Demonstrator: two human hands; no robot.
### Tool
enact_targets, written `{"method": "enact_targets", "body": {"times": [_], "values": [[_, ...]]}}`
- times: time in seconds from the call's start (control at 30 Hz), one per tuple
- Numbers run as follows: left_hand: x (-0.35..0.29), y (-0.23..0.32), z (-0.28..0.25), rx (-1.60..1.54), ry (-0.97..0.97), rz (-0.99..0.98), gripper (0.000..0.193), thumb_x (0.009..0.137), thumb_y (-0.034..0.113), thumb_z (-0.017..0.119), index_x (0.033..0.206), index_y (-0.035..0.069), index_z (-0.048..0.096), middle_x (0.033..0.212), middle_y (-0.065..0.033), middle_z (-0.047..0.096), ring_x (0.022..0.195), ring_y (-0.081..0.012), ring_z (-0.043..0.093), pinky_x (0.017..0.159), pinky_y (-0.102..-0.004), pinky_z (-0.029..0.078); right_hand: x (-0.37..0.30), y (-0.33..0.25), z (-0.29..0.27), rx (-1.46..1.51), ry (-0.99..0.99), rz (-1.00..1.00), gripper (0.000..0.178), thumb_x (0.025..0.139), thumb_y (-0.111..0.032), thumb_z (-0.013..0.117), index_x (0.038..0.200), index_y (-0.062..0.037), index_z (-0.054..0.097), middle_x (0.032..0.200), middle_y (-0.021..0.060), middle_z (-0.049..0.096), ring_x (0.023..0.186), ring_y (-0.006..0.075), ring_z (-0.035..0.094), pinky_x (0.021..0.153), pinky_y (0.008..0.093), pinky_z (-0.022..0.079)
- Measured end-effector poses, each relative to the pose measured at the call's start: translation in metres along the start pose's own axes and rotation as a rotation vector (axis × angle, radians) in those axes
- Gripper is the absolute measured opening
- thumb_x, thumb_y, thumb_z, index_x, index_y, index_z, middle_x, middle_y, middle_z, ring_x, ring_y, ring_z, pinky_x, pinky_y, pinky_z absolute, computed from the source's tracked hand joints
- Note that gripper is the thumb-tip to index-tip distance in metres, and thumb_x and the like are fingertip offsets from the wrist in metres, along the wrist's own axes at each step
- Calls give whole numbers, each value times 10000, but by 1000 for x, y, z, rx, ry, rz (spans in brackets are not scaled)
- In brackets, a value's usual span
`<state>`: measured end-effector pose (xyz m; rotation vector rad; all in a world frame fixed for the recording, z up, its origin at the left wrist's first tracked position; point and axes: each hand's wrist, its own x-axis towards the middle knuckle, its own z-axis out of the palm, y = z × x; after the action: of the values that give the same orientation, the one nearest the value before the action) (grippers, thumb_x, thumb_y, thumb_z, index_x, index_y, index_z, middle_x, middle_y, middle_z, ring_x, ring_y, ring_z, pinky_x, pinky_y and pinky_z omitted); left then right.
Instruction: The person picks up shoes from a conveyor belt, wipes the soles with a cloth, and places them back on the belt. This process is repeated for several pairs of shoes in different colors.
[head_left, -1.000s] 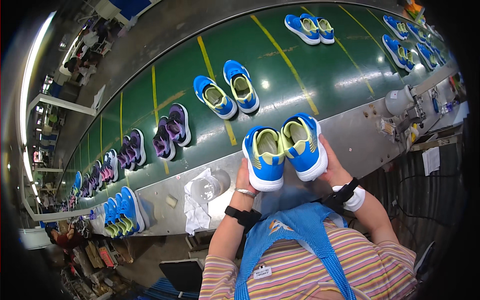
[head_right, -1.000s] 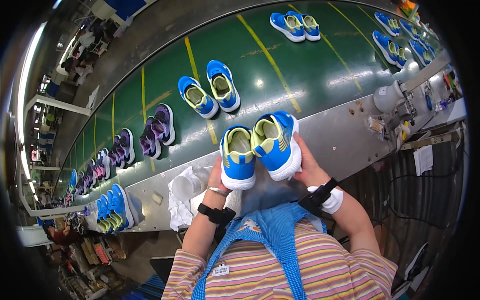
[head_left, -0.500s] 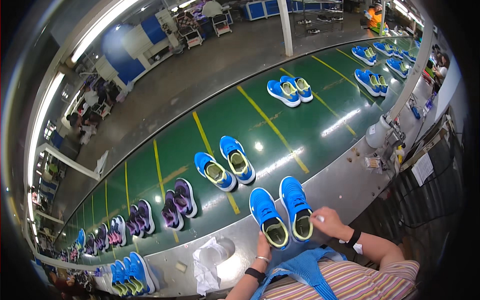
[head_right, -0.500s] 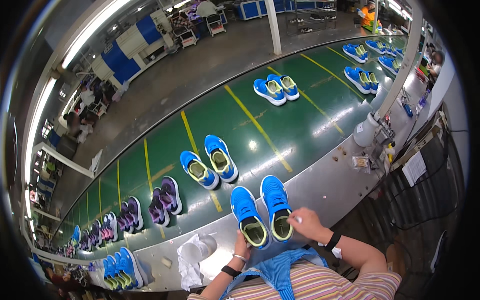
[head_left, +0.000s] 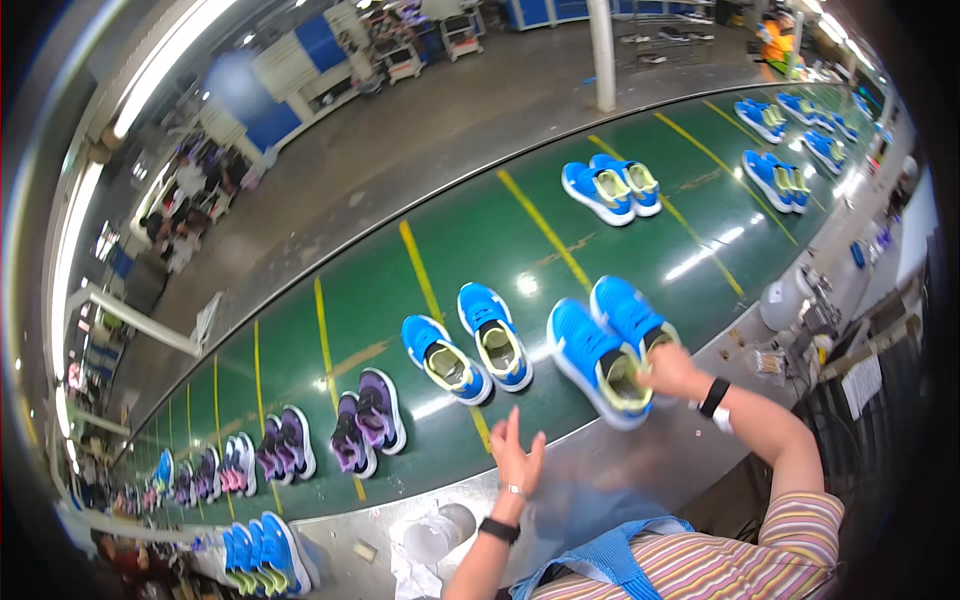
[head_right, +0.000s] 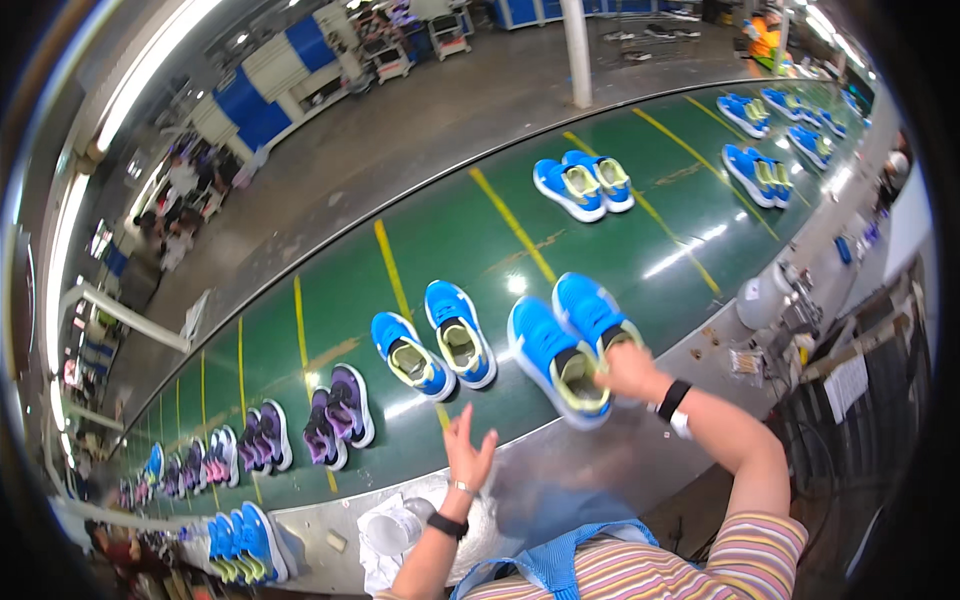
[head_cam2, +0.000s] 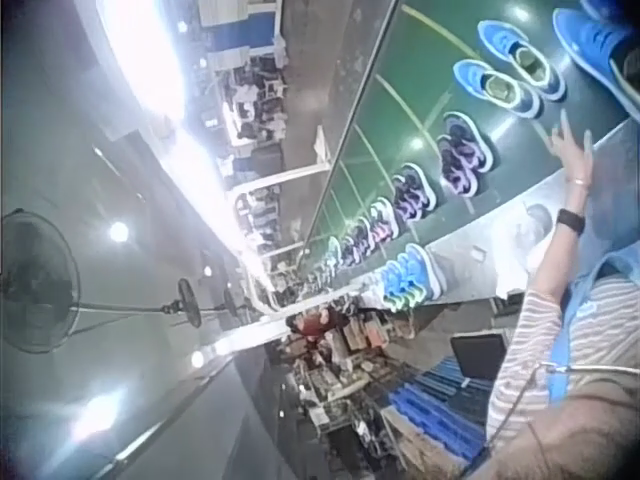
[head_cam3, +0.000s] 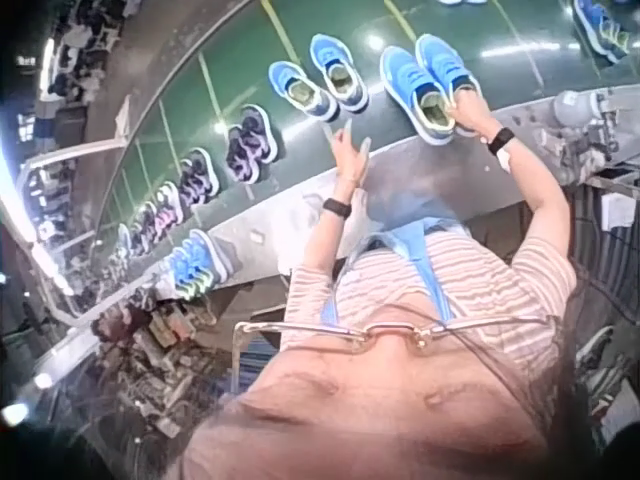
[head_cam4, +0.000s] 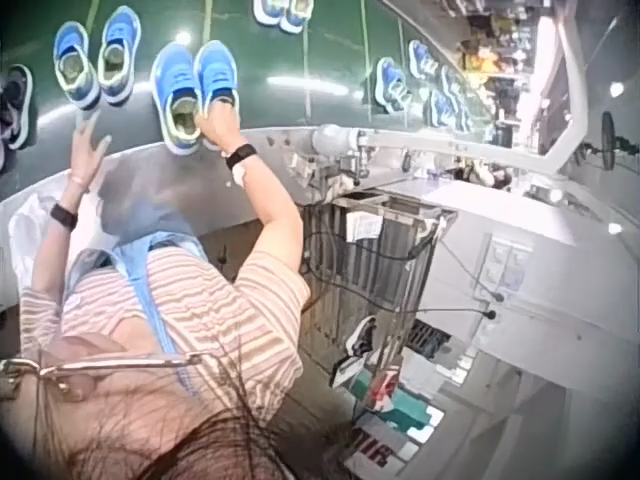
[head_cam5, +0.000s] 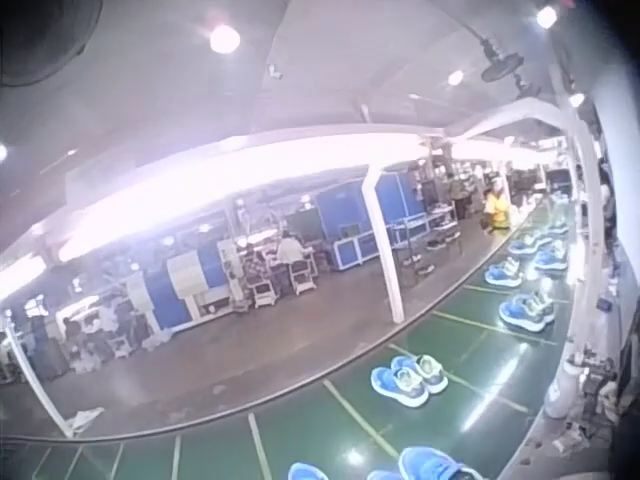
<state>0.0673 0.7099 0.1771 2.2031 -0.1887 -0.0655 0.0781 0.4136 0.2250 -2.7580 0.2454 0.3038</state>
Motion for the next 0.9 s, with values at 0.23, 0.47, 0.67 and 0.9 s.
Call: {"method": "enact_targets", "body": {"times": [0.23,0.47,0.67,0.9], "values": [[106,-41,-13,787,-240,-212,708,662,389,692,1283,359,352,1246,-247,341,1184,-391,304,962,-556,227,124,66,-13,-184,0,239,431,630,-347,696,826,27,611,853,214,615,835,322,608,728,401,484],[131,-35,-10,865,-466,-117,534,674,471,660,1160,325,493,1058,-143,529,1054,-285,485,941,-582,205,86,59,-3,110,503,-73,258,688,-235,682,815,-24,604,805,173,609,741,343,587,661,411,462],[40,-11,-22,732,-304,306,312,624,400,692,855,198,640,766,-94,531,816,-260,541,919,-513,260,-21,-10,40,787,-72,-44,172,752,-176,641,769,-5,632,673,79,620,605,118,567,573,271,456],[-155,-7,-38,602,-512,347,398,591,217,697,973,216,587,789,-66,488,830,-246,501,878,-470,326,-138,-62,118,762,-408,-57,723,622,-371,757,1138,39,460,991,173,569,906,249,563,784,340,447]]}}
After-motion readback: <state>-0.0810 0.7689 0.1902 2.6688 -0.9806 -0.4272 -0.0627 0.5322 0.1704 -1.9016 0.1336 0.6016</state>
